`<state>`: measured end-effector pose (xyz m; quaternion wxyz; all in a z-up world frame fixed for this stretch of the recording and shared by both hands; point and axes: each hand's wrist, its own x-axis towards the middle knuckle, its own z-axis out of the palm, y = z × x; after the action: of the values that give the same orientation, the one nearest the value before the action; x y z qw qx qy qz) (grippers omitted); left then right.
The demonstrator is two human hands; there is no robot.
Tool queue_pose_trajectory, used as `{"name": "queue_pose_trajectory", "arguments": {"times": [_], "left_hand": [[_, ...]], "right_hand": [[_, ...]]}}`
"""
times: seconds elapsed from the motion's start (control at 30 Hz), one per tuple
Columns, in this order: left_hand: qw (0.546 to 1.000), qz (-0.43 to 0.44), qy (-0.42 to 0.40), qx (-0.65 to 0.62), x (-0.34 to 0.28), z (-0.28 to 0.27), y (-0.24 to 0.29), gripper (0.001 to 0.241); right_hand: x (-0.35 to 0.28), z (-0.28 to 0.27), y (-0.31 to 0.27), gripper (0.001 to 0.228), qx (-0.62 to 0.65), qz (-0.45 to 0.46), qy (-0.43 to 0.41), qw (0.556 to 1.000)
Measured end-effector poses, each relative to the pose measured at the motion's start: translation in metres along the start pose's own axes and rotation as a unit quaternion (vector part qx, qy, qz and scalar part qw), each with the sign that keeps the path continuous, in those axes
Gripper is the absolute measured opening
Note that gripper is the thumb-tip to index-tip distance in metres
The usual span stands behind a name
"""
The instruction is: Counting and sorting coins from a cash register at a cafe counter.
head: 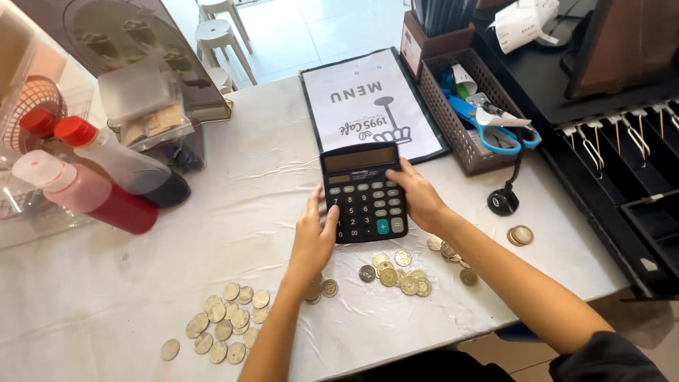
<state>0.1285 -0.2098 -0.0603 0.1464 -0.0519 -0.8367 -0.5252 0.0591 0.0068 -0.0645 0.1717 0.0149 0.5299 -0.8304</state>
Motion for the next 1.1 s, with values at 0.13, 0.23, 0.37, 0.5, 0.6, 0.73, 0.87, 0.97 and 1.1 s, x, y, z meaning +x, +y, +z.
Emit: {"name": "queue_pose_trajectory", "arguments": {"times": [0.13,0.23,0.37,0.5,0.6,0.73,0.87,0.97,1.1], "left_hand": [[0.998,-0.056,-0.031,-0.01,0.001,0.002,-0.052,0.043],[0.999,0.009,-0.014,0.051,0.0,0.007,-0.061,0.042],[0.998,-0.018,-0.056,0.007,-0.009,0.019,-0.04,0.057],[0.993,-0.011,-0.075,0.086,-0.017,0.014,-0.006,0.066],[0.985,0.021,-0.095,0.139,-0.023,0.013,0.003,0.063],[0.98,0.039,-0.104,0.167,-0.022,0.015,-0.002,0.066],[0.981,0.033,-0.104,0.163,-0.021,0.016,0.001,0.088],[0.981,0.026,-0.101,0.166,-0.022,0.016,0.001,0.095],[0.982,0.023,-0.1,0.161,-0.02,0.016,0.001,0.097]], "right_hand": [[0.032,-0.012,0.024,0.048,-0.086,-0.009,-0.025,0.996],[0.039,-0.019,0.02,0.046,-0.126,0.042,-0.017,0.991],[0.021,-0.033,0.013,0.047,-0.512,-0.238,0.044,0.824],[-0.036,-0.024,-0.001,0.039,-0.638,-0.328,-0.048,0.695],[-0.055,-0.029,0.004,0.038,-0.702,-0.34,-0.074,0.621],[-0.057,-0.015,0.001,0.041,-0.694,-0.382,-0.088,0.604],[-0.054,-0.008,0.005,0.043,-0.723,-0.387,-0.114,0.56],[-0.053,-0.005,-0.003,0.046,-0.749,-0.382,-0.1,0.532],[-0.042,-0.015,-0.004,0.047,-0.753,-0.368,-0.09,0.537]]}}
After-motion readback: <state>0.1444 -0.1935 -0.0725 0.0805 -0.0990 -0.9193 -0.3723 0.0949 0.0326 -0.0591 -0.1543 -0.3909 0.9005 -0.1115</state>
